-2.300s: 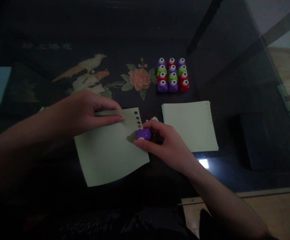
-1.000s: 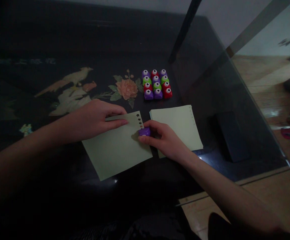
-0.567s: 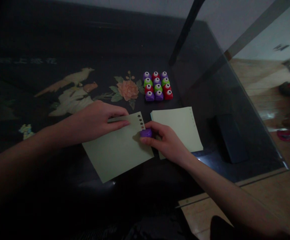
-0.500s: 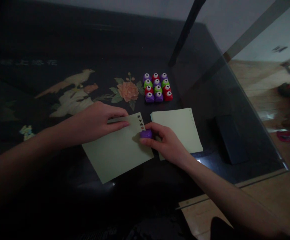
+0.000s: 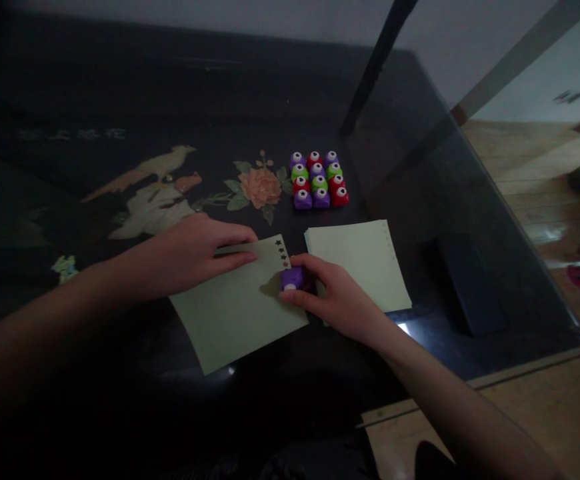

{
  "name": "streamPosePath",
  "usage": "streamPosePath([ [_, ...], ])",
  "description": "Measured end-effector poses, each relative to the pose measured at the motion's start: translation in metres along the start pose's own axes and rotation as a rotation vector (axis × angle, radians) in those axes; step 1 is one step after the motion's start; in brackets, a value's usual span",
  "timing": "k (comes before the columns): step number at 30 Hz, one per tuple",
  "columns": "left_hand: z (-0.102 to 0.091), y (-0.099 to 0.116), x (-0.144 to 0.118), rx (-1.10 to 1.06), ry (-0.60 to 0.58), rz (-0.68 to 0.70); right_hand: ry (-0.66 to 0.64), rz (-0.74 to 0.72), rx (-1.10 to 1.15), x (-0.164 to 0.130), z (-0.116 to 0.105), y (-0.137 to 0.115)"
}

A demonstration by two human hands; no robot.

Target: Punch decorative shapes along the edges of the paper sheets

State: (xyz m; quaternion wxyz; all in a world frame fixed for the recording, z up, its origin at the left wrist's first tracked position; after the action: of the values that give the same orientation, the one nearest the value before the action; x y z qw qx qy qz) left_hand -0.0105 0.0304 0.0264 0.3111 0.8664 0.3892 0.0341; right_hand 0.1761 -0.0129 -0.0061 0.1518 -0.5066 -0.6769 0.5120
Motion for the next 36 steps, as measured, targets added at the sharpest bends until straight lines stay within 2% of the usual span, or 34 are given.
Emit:
streamPosePath([
  [7,0.002,-0.002,-0.001,-0.031,-0.013,0.002,-0.004,0.036,0.097,-0.001,0.005,0.0],
  [11,0.002,-0.004,0.001,-0.042,-0.033,-0.007,0.035,0.051,0.183,-0.002,0.005,0.001],
  [23,-0.008,-0.019,-0.001,-0.034,-0.071,-0.024,0.052,0.052,0.275,-0.003,0.004,0.008],
  [29,-0.008,-0.021,-0.004,-0.011,-0.127,-0.023,0.043,0.032,0.303,-0.005,0.001,0.008],
  [36,-0.014,-0.028,-0.011,0.011,-0.17,-0.024,0.154,-0.025,0.324,-0.006,-0.009,0.01],
])
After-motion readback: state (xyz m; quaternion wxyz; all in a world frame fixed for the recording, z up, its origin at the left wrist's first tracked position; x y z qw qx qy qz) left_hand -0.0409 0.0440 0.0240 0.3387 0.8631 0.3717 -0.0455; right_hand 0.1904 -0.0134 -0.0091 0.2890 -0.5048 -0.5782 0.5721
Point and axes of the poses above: each hand's wrist, its own x-axis towards the middle knuckle, its own z-axis out of the palm, y = z × x, the point moved 4 cm from there along x, towards the middle knuckle, and after that the axes turned 1 degree about -y, right-handed, at the moved point
